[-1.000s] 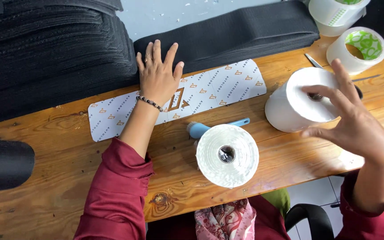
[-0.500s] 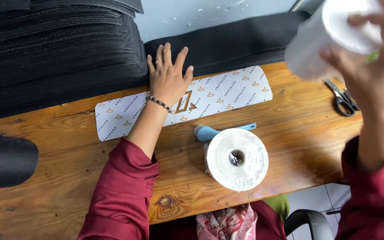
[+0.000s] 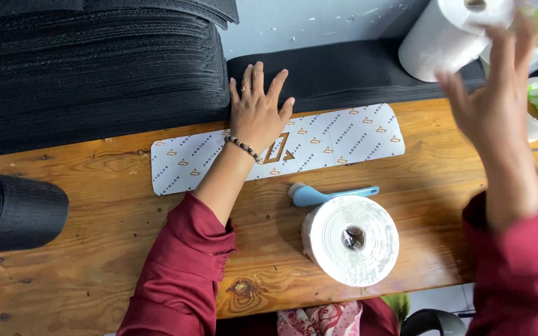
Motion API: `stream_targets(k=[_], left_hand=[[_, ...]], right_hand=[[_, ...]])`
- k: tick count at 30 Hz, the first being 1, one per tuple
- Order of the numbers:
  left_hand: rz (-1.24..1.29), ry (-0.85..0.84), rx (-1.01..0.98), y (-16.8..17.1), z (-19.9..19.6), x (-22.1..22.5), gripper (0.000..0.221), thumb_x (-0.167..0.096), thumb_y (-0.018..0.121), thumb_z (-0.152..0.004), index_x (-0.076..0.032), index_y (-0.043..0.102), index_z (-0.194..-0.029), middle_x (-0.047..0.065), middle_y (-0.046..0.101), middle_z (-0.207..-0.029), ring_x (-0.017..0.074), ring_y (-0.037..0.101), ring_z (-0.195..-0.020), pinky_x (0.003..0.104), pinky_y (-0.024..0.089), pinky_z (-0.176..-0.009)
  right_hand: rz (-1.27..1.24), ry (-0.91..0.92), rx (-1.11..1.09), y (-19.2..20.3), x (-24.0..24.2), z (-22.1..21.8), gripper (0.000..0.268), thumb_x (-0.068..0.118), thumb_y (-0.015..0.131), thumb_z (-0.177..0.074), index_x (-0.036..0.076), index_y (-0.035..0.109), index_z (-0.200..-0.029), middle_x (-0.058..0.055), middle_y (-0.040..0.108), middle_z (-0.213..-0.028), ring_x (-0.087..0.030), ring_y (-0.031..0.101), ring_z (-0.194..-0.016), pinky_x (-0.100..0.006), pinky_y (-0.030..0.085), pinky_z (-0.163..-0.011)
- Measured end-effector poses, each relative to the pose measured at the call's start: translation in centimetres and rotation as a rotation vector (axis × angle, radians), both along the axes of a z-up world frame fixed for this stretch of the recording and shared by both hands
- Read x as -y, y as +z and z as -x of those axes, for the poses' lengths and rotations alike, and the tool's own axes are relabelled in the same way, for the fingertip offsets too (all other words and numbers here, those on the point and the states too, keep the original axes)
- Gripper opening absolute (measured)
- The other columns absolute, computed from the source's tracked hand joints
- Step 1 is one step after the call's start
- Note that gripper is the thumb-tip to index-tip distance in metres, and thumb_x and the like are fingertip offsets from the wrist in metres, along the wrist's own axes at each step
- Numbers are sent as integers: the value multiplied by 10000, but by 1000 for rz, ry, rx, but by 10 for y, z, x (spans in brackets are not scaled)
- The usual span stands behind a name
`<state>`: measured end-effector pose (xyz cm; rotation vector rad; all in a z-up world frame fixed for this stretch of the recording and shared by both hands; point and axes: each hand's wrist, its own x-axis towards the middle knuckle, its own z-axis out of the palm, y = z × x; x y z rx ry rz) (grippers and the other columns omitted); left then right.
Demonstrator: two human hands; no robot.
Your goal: Cleaning a black strap with a brush and applying a long adhesive label to it
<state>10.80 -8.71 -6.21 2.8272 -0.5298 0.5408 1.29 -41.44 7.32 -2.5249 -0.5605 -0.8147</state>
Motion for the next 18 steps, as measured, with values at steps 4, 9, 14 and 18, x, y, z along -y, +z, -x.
stream_targets(k=[4,9,14,18], left_hand=[[24,-9,3,2,2,-1,541,-477,568,-1006,-254,501,-1494,271,376,-1504,454,366,-1417,684,300,-1131],[1,11,60,0,4,0,532,-472,574,-1000,-262,523,-1486,297,434,-1419,465,406,-1371,664,315,-1129],[18,0,84,5,8,-2,512,-480,541,-1012,-247,517,-1468,259,477,-1360,459,437,-1346,661,333,-1121],[40,10,29,15,8,-2,496,-491,582,-966,-173,515,-1340,194,496,-1265,431,440,-1321,652,342,-1122]], right_hand=[[-33,463,-357,12,-29,86,673,543,483,-908,27,485,-1340,-292,363,-1615,-448,281,-1599,-577,261,-1280],[-42,611,-672,-30,-66,137,860,601,903,-661,202,584,-1353,-320,155,-1676,-479,433,-1456,-491,475,-1040],[-153,537,-452,-56,-61,145,674,581,881,-680,157,682,-1166,-360,417,-1528,-474,520,-1398,-471,480,-1057],[-181,427,-422,-36,-52,126,690,532,899,-562,112,726,-1082,-306,508,-1513,-411,564,-1393,-451,431,-1162]])
